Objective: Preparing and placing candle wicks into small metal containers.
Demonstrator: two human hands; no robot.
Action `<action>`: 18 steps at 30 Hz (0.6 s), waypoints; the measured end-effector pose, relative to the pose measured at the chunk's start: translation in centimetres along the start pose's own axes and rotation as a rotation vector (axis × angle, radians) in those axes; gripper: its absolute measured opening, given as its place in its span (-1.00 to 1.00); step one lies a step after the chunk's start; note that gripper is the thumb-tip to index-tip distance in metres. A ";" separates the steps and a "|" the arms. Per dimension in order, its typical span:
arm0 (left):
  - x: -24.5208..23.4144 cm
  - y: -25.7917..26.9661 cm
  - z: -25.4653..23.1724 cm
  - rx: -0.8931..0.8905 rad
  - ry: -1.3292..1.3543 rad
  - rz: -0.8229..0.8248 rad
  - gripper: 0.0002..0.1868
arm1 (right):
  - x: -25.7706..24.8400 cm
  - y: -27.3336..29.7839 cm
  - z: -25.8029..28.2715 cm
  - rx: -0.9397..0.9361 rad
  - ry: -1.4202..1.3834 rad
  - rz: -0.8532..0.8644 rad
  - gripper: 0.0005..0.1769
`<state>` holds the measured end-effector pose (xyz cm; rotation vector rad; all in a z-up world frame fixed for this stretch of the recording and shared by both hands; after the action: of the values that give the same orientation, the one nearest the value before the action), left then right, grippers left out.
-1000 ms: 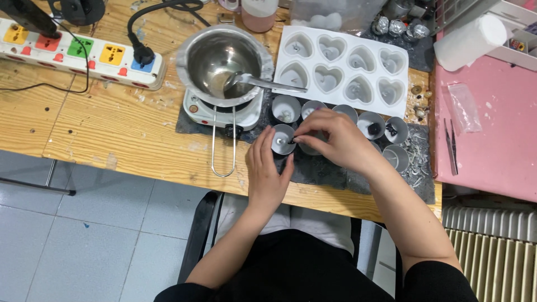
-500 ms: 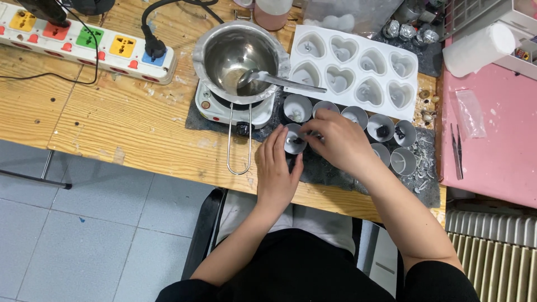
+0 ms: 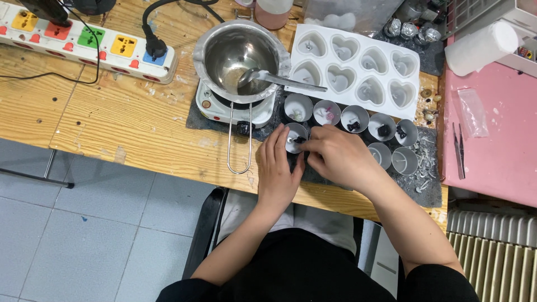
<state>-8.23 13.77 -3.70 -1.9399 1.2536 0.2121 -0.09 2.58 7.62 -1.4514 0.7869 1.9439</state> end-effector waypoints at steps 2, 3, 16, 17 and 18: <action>-0.1 -0.1 0.0 0.001 -0.003 0.003 -0.28 | -0.1 0.0 0.0 0.000 -0.001 -0.029 -0.69; -0.2 -0.1 -0.1 0.002 -0.006 0.007 -0.28 | -0.2 0.1 0.0 0.001 -0.002 -0.058 -0.64; 0.0 0.0 0.0 -0.005 -0.001 0.012 -0.29 | 0.4 0.0 -0.5 0.036 -0.049 -0.011 -0.76; 0.0 0.0 0.0 -0.008 0.005 0.011 -0.29 | 0.5 -0.1 -0.4 0.032 -0.021 0.009 -0.74; 0.0 0.0 0.0 -0.010 0.011 0.010 -0.30 | 0.6 -0.2 -0.2 0.028 0.007 0.030 -0.72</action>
<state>-8.26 13.77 -3.70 -1.9466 1.2718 0.2135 0.05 2.59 6.93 -1.4381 0.8405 1.9429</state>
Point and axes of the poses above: each hand's wrist, its own y-axis away from the middle knuckle, its own x-axis out of the palm, z = x × y, the point moved 2 cm from there along -y, towards the middle knuckle, and after that the axes turned 9 degrees about x, right-handed, at the moved point
